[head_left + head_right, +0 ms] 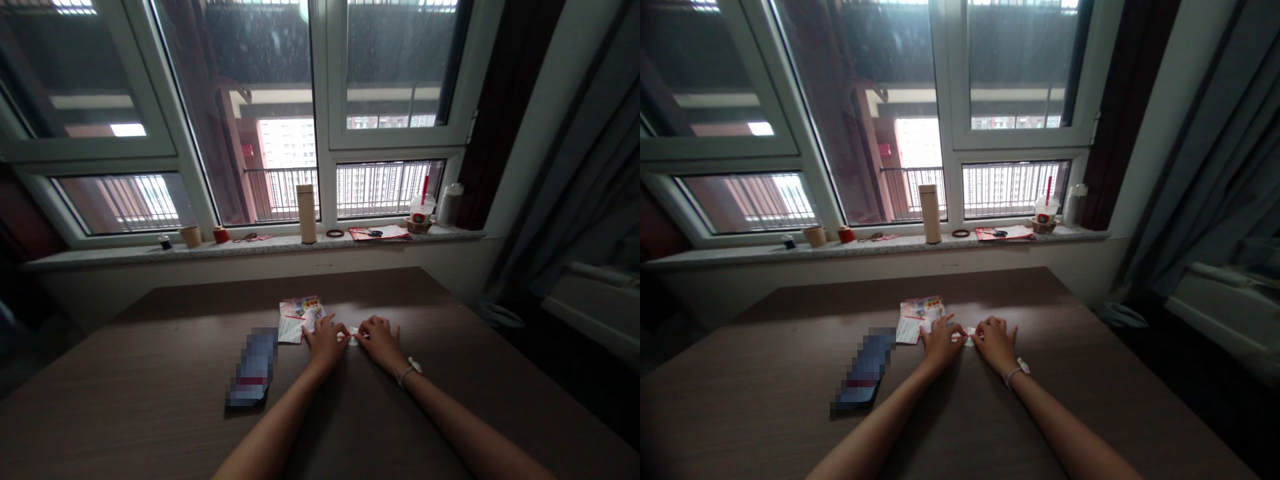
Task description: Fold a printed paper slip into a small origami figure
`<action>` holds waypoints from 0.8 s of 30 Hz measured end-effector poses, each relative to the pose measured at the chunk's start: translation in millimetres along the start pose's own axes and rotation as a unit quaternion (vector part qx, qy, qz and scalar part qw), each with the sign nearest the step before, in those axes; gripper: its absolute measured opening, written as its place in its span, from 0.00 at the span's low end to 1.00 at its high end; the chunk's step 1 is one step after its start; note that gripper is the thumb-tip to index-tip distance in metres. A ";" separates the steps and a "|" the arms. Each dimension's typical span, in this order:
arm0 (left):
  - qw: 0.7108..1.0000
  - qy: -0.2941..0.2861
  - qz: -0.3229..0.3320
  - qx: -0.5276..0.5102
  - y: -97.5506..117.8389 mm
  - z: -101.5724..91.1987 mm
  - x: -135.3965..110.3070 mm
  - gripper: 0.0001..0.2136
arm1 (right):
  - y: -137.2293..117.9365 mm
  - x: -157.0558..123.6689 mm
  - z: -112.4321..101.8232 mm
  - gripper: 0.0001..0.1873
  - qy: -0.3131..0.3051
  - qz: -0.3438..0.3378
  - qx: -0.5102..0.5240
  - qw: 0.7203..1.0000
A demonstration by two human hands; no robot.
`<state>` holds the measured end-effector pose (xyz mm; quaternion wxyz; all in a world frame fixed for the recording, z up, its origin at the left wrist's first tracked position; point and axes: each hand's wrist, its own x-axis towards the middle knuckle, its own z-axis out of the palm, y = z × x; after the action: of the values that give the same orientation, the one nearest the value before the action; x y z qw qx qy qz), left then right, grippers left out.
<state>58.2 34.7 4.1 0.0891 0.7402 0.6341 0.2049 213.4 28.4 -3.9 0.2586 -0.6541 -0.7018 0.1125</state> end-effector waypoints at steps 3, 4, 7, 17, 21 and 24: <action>1.000 0.000 0.008 -0.002 -2.7 0.7 1.2 0.05 | 0.0 0.1 0.4 0.12 0.002 0.002 -0.003 1.000; 1.000 0.001 0.010 -0.005 -3.7 1.2 1.6 0.05 | 0.0 0.0 0.6 0.12 0.002 0.002 -0.003 1.000; 1.000 0.010 0.014 -0.011 -5.6 2.1 2.1 0.04 | -0.1 -0.3 1.1 0.13 0.003 0.000 -0.003 1.000; 1.000 -0.006 -0.014 0.008 3.4 -6.8 -1.7 0.07 | 0.1 -1.9 2.4 0.10 0.014 -0.008 -0.010 1.000; 1.000 -0.009 -0.019 0.005 3.4 -6.1 -1.0 0.07 | 1.6 -3.5 2.3 0.10 0.014 -0.012 0.000 1.000; 1.000 -0.002 -0.015 0.001 1.9 -4.7 0.1 0.07 | 1.8 -4.4 0.9 0.11 0.015 -0.016 0.004 1.000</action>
<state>58.0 33.9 9.1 0.0925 0.7310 0.6455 0.2011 214.6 24.5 -6.4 0.2735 -0.6435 -0.7076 0.1020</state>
